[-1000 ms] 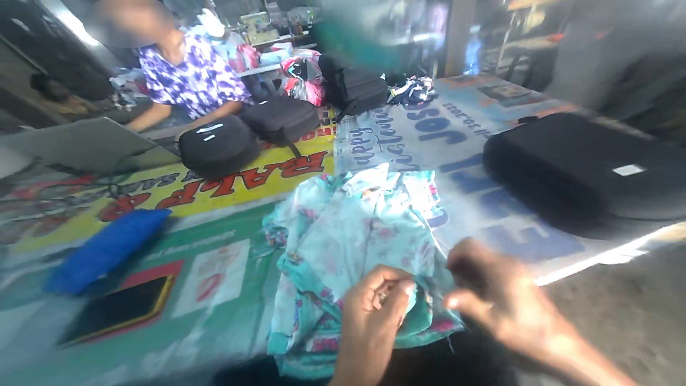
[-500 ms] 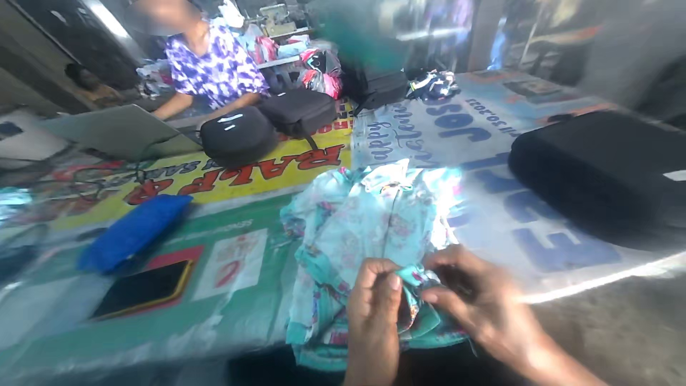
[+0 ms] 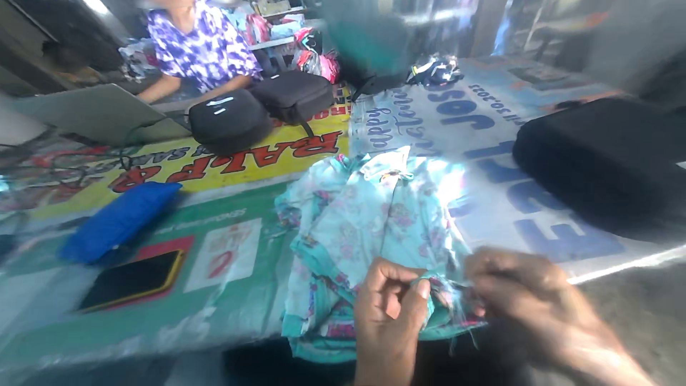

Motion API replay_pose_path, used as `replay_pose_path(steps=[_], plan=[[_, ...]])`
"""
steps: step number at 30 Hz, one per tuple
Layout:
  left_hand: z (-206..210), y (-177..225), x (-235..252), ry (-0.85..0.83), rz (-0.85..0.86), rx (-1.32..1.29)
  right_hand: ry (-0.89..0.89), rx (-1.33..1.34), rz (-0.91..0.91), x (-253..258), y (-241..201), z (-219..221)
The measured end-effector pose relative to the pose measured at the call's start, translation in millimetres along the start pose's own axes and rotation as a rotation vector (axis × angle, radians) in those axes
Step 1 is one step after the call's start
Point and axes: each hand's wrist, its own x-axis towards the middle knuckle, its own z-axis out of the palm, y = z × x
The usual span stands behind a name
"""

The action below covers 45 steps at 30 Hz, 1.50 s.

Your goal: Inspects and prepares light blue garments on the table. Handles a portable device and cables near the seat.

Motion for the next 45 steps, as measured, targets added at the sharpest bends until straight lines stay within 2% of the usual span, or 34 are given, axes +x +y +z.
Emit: replay_pose_path(steps=[6, 9, 12, 16, 18, 21, 24, 27, 30, 32, 34, 37, 41, 45], plan=[[4, -3, -3, -0.054, 0.072, 0.084, 0.090, -0.405, -0.119, -9, 8, 19], [4, -5, -4, -0.063, 0.073, 0.060, 0.043, -0.304, -0.112, -12, 7, 15], [2, -5, -6, -0.073, 0.055, 0.022, 0.007, -0.140, -0.032, -13, 5, 5], [1, -5, -10, -0.074, 0.077, 0.061, -0.001, -0.080, -0.001, -16, 1, 2], [-2, -5, -11, -0.101, 0.188, 0.302, 0.004, -0.089, -0.001, -18, -3, 2], [-6, 4, -9, -0.201, 0.427, 0.865, 0.026, -0.387, -0.068, -23, -9, 6], [-2, 17, -6, -0.324, 0.496, 1.054, 0.020, -0.697, -0.138, -28, -19, 11], [-9, 18, -2, -0.407, 0.501, 1.097, -0.029, -0.744, -0.178, -32, -28, 15], [-17, 9, -5, -0.404, 0.502, 1.030, -0.096, -0.407, -0.153, -34, -25, 12], [-21, 2, -10, -0.352, 0.470, 0.926, -0.063, -0.357, -0.102, -34, -10, 9], [-23, -4, -13, -0.298, 0.457, 0.844, -0.060, -0.443, -0.083, -34, 7, 10], [-23, -8, -16, -0.274, 0.495, 0.807, -0.043, -0.584, -0.146, -36, 18, 15], [-33, -6, -25, -0.300, 0.675, 1.020, -0.031, -0.790, -0.198, -40, 19, 6], [-41, 5, -41, -0.397, 0.729, 1.209, -0.095, -0.887, -0.144, -51, 18, 0]])
